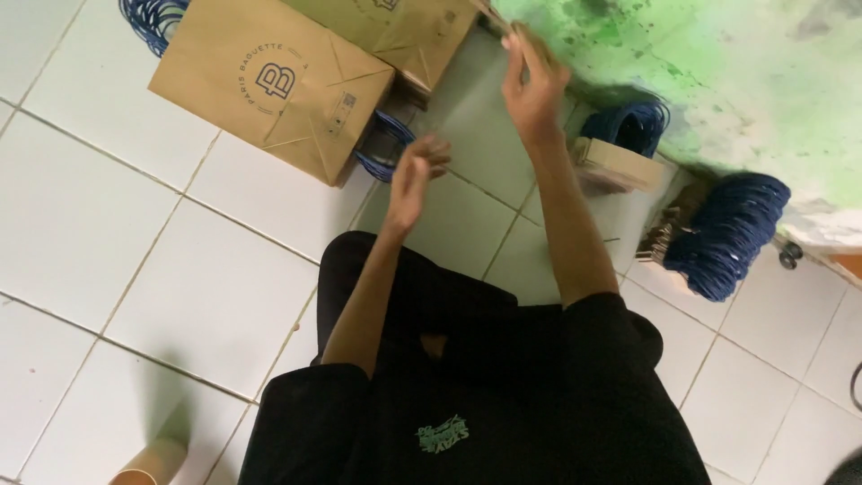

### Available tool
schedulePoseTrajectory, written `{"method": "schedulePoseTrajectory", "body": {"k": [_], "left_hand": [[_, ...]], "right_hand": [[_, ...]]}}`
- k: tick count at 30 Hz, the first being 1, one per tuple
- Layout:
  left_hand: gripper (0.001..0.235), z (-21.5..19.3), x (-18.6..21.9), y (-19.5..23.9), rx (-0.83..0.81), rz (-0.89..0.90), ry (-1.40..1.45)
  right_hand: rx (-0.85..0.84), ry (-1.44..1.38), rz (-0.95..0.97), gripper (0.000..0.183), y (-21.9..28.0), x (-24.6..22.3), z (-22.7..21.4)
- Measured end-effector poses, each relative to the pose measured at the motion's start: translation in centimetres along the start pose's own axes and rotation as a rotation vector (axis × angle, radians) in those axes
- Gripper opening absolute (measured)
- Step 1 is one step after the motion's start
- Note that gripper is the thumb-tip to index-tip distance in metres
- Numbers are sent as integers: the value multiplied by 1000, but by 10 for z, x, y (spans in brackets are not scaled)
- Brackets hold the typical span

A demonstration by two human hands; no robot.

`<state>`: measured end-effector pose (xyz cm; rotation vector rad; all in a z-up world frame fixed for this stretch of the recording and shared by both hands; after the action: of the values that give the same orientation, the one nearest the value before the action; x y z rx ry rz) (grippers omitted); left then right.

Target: The person sits on the floor and assembles paper bags by folding the cardboard pieces into shape. They use a small brush to apply glue from a white bowl to the edges and secure them with a small wooden stick. The person then folds the handles and places the finished bag on a stack.

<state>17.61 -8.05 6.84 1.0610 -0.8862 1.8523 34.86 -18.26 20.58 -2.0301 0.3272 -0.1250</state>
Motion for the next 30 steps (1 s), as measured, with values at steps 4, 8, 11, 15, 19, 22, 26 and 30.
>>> {"method": "schedulePoseTrajectory", "body": {"k": [4, 8, 11, 15, 19, 22, 26, 30], "left_hand": [[91, -30, -7, -13, 35, -190, 926], [76, -39, -51, 0, -106, -233, 586], [60, -40, -86, 41, -281, -250, 76], [67, -3, -68, 71, -363, -388, 41], [70, 24, -37, 73, -187, -424, 513], [60, 35, -17, 34, -248, -168, 317], [60, 16, -36, 9, -85, -41, 14], [75, -14, -120, 21, -113, -309, -747]], "right_hand": [[151, -303, 378, 29, 59, -11, -100], [346, -687, 754, 23, 178, 13, -161], [380, -808, 951, 17, 227, 0, -184], [334, -813, 1092, 38, 222, -5, -192], [299, -909, 1322, 38, 207, -13, -177], [256, -1170, 1443, 43, 220, -24, -145], [-58, -1012, 1511, 55, 211, -45, -137], [-479, -613, 1738, 67, 335, -28, -112]]}}
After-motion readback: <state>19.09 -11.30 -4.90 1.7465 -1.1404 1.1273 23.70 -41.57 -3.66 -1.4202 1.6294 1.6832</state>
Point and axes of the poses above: each hand's wrist, its own y-axis away from the middle knuckle, its own z-axis out of the palm, x = y × z, the point moved 8 cm from there along -y, towards the middle knuckle, and after that the axes turned 6 degrees about y, right-handed, at the moved point
